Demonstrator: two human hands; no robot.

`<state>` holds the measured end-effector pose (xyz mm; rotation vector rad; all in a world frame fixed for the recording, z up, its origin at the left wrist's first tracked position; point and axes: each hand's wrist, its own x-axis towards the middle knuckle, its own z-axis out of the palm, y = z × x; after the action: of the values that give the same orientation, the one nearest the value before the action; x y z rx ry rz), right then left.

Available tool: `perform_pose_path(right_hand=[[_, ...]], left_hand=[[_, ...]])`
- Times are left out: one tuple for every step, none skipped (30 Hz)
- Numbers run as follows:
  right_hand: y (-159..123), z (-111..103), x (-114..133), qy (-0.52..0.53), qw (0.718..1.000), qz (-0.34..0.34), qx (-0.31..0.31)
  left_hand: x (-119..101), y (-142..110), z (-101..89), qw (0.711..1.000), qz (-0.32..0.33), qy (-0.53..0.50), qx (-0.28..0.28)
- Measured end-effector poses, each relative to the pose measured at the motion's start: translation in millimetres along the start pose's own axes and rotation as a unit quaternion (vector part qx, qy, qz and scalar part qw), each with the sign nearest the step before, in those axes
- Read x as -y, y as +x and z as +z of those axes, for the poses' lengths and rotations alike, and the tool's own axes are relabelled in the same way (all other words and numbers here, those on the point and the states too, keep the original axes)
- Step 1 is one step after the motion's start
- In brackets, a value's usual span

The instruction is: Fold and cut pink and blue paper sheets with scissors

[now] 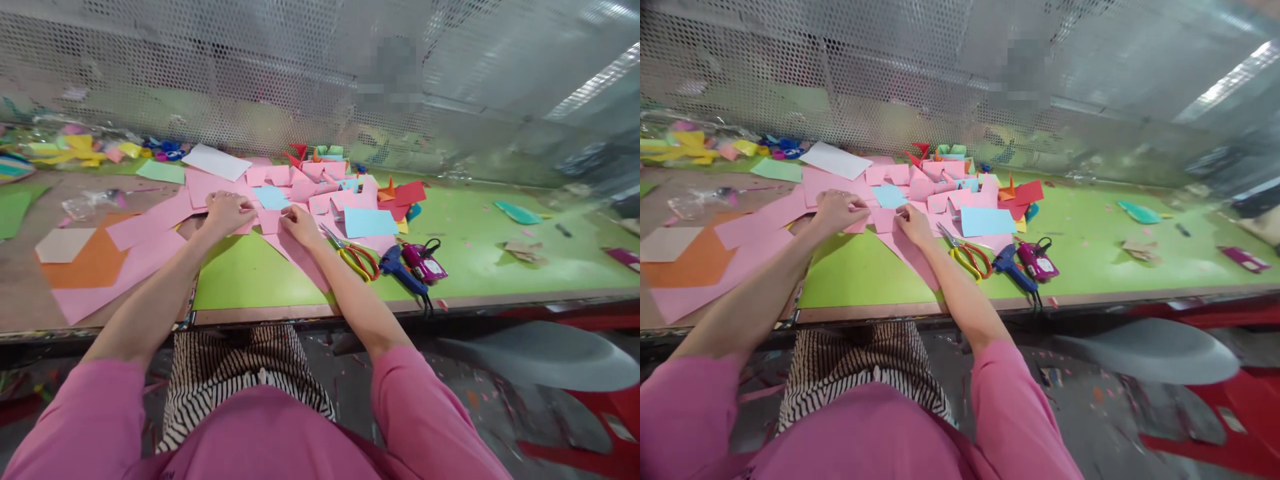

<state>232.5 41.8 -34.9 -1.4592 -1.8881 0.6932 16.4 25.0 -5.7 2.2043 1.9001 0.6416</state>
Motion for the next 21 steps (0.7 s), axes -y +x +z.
perform_pose_path(right_hand=[[-0.2,0.4,-0.2,0.003,1.000,0.000,0.000],[-0.6,0.7,-0.4,0.005,1.000,0.000,0.000],[-1.2,1.0,-0.5,0.007,1.000,0.001,0.000],[-1.8,1.3,-0.5,0.009,1.000,0.001,0.000],[-2.5,1.5,-0.4,0.010,1.000,0.001,0.000],[-3.0,1.6,-0.3,0.010,1.000,0.002,0.000],[-3.5,1.6,-0.1,0.010,1.000,0.003,-0.002],[-3.8,1.4,0.3,0.010,1.000,0.003,-0.004],[-4.0,1.1,0.8,0.010,1.000,0.004,-0.006],[-4.0,0.7,1.4,0.009,1.000,0.004,-0.009],[-4.0,-0.1,2.4,0.009,1.000,0.003,-0.012],[-3.9,-1.3,3.9,0.009,1.000,0.003,-0.016],[-3.8,-3.3,5.9,0.009,1.000,0.004,-0.019],[-3.9,-6.4,8.5,0.010,1.000,0.004,-0.024],[-4.3,-11.2,11.7,0.011,0.999,0.004,-0.030],[-5.2,-18.2,15.4,0.013,0.999,0.003,-0.035],[-6.9,-27.7,19.3,0.016,0.999,-0.002,-0.044],[-9.7,-40.0,23.1,0.019,0.998,-0.011,-0.054],[-13.8,-55.0,26.5,0.022,0.997,-0.024,-0.064],[-19.5,-72.2,29.3,0.027,0.994,-0.062,-0.085],[-26.9,-91.2,31.4,0.028,0.990,-0.095,-0.100]], left_hand=[[-0.6,-0.1,0.1,1.000,-0.002,-0.001,0.001],[-1.5,-0.3,0.6,1.000,-0.004,-0.002,0.002],[-2.4,-0.6,1.2,1.000,-0.006,-0.003,0.004],[-3.4,-0.9,1.9,1.000,-0.007,-0.003,0.006],[-4.2,-1.2,2.5,1.000,-0.009,-0.004,0.008],[-4.7,-1.5,2.7,1.000,-0.011,-0.006,0.010],[-4.9,-1.8,2.4,1.000,-0.012,-0.007,0.014],[-4.6,-1.9,1.2,1.000,-0.013,-0.008,0.017],[-4.0,-1.9,-0.8,1.000,-0.015,-0.010,0.019],[-3.1,-1.8,-4.0,1.000,-0.020,-0.013,0.015],[-1.9,-1.7,-8.3,0.999,-0.029,-0.018,0.005],[-0.6,-1.6,-13.7,0.999,-0.040,-0.025,-0.009],[0.8,-1.8,-20.0,0.998,-0.053,-0.032,-0.027],[2.0,-2.4,-27.0,0.996,-0.065,-0.038,-0.045],[3.0,-3.7,-34.3,0.995,-0.073,-0.042,-0.059],[3.9,-5.8,-41.7,0.994,-0.076,-0.043,-0.067],[4.8,-9.0,-48.7,0.994,-0.073,-0.041,-0.068],[5.8,-13.5,-54.9,0.995,-0.068,-0.038,-0.067],[7.2,-19.3,-60.0,0.996,-0.060,-0.034,-0.063],[9.4,-26.2,-64.0,0.997,-0.043,-0.032,-0.056],[12.7,-34.1,-66.7,0.997,-0.037,-0.032,-0.051]])
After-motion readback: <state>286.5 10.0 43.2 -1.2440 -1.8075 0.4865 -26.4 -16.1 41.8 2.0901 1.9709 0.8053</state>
